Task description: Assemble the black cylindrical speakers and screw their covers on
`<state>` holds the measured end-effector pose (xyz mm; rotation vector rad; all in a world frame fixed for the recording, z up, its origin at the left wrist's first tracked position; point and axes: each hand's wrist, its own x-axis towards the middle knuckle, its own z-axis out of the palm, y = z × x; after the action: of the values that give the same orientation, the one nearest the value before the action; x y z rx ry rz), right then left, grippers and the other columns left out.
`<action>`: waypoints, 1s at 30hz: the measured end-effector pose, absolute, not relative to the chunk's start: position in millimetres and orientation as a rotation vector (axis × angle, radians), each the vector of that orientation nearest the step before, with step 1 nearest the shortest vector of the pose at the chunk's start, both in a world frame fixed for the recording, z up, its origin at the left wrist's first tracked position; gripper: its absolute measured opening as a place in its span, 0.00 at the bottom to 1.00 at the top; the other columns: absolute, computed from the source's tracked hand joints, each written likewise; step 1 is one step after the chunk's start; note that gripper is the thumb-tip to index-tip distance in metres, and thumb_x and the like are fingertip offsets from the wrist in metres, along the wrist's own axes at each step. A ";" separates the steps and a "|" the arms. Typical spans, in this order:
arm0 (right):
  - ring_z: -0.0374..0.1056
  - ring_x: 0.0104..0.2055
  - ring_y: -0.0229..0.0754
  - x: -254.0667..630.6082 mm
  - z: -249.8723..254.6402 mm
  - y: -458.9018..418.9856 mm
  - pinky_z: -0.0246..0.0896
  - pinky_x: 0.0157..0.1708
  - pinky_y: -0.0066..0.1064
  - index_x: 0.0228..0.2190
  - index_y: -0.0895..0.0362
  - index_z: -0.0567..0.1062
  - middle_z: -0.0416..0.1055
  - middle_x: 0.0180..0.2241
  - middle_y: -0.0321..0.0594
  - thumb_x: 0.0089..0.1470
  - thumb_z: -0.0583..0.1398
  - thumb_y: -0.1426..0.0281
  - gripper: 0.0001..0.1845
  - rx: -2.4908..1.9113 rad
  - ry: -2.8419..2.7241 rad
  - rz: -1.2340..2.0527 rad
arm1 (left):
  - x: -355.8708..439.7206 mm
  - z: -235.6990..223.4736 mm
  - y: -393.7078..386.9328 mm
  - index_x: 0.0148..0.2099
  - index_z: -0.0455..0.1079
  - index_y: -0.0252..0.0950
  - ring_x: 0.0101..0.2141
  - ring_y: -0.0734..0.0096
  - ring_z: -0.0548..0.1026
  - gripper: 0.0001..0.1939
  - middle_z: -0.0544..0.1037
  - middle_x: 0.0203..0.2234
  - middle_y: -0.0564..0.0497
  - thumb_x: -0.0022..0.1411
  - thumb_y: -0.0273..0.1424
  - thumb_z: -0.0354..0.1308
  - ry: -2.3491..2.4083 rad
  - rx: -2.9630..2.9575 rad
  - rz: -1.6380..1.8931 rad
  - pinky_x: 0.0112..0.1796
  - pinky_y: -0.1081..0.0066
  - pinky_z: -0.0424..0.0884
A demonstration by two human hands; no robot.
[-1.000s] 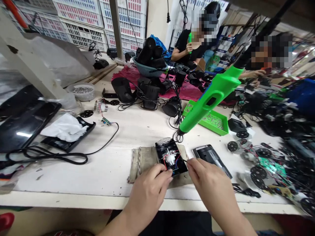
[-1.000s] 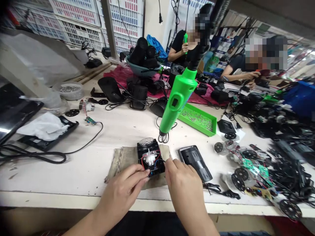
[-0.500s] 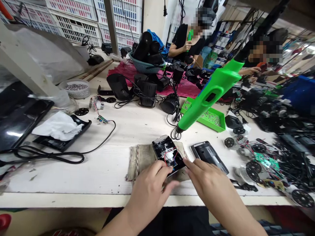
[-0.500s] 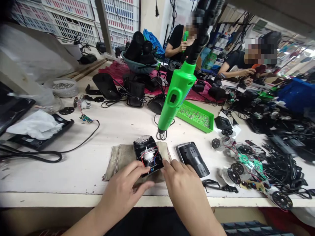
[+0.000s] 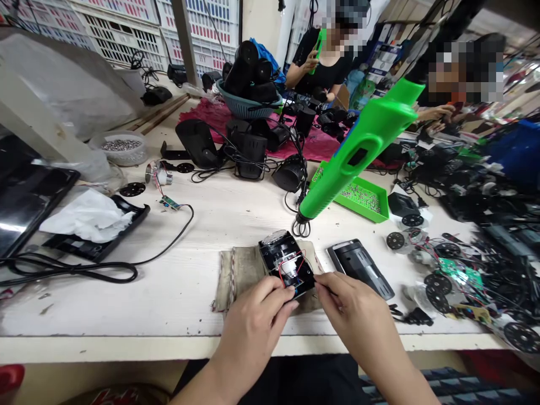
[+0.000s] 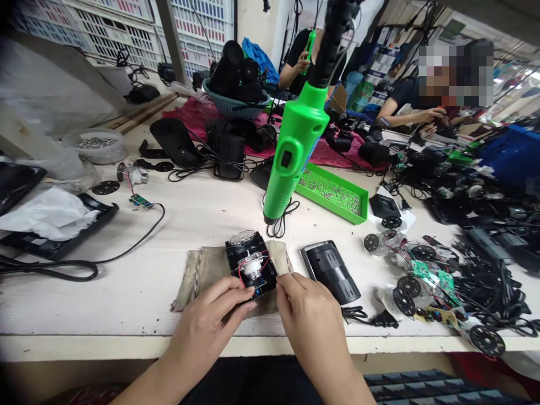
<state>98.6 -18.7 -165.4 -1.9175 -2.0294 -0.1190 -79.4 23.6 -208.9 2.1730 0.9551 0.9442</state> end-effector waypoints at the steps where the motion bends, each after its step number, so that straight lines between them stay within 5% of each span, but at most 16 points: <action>1: 0.70 0.24 0.39 97.9 -165.3 -16.4 0.62 0.25 0.28 0.31 0.56 0.74 0.75 0.27 0.38 0.60 0.51 0.71 0.12 -1.953 -2.015 -0.074 | -79.3 -209.0 23.5 0.43 0.69 0.39 0.34 0.68 0.76 0.06 0.74 0.36 0.52 0.65 0.25 0.54 0.958 2.167 0.939 0.34 0.67 0.74; 10: 0.74 0.28 0.38 76.6 -180.4 -23.9 0.66 0.27 0.24 0.31 0.55 0.73 0.77 0.27 0.37 0.61 0.55 0.65 0.10 -1.894 -1.526 0.314 | -79.9 -210.9 24.3 0.43 0.69 0.38 0.33 0.68 0.76 0.06 0.74 0.35 0.51 0.65 0.25 0.54 0.933 2.168 0.979 0.33 0.67 0.76; 15: 0.77 0.31 0.41 69.3 -192.5 -31.7 0.69 0.30 0.26 0.40 0.60 0.73 0.79 0.34 0.44 0.62 0.53 0.71 0.10 -1.819 -1.706 -0.083 | -79.7 -211.0 25.8 0.43 0.69 0.39 0.33 0.67 0.77 0.06 0.74 0.34 0.52 0.64 0.25 0.55 0.934 2.143 0.973 0.33 0.66 0.76; 20: 0.72 0.23 0.39 89.8 -176.9 -29.1 0.65 0.23 0.28 0.41 0.64 0.74 0.77 0.28 0.43 0.64 0.47 0.76 0.17 -1.733 -2.201 -0.336 | -80.2 -211.4 28.4 0.42 0.70 0.40 0.33 0.69 0.78 0.05 0.76 0.36 0.52 0.65 0.27 0.54 0.949 2.117 0.971 0.33 0.69 0.77; 26: 0.67 0.20 0.39 82.8 -163.4 -26.1 0.60 0.22 0.29 0.41 0.68 0.76 0.73 0.24 0.43 0.51 0.50 0.84 0.19 -1.708 -2.444 -0.543 | -83.3 -211.3 31.9 0.41 0.70 0.40 0.34 0.70 0.80 0.07 0.78 0.37 0.51 0.67 0.29 0.51 0.954 2.246 1.028 0.33 0.71 0.78; 30: 0.67 0.21 0.40 78.2 -172.1 -26.5 0.62 0.22 0.31 0.42 0.71 0.74 0.74 0.25 0.47 0.51 0.50 0.84 0.19 -1.721 -2.393 -0.589 | -82.8 -212.8 33.2 0.41 0.70 0.41 0.35 0.70 0.80 0.08 0.79 0.37 0.51 0.68 0.29 0.50 0.966 2.295 1.043 0.33 0.72 0.79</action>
<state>78.2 -26.5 -172.1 -1.7213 -2.3933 -0.5895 -82.8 33.2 -212.8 2.2950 0.9665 1.0426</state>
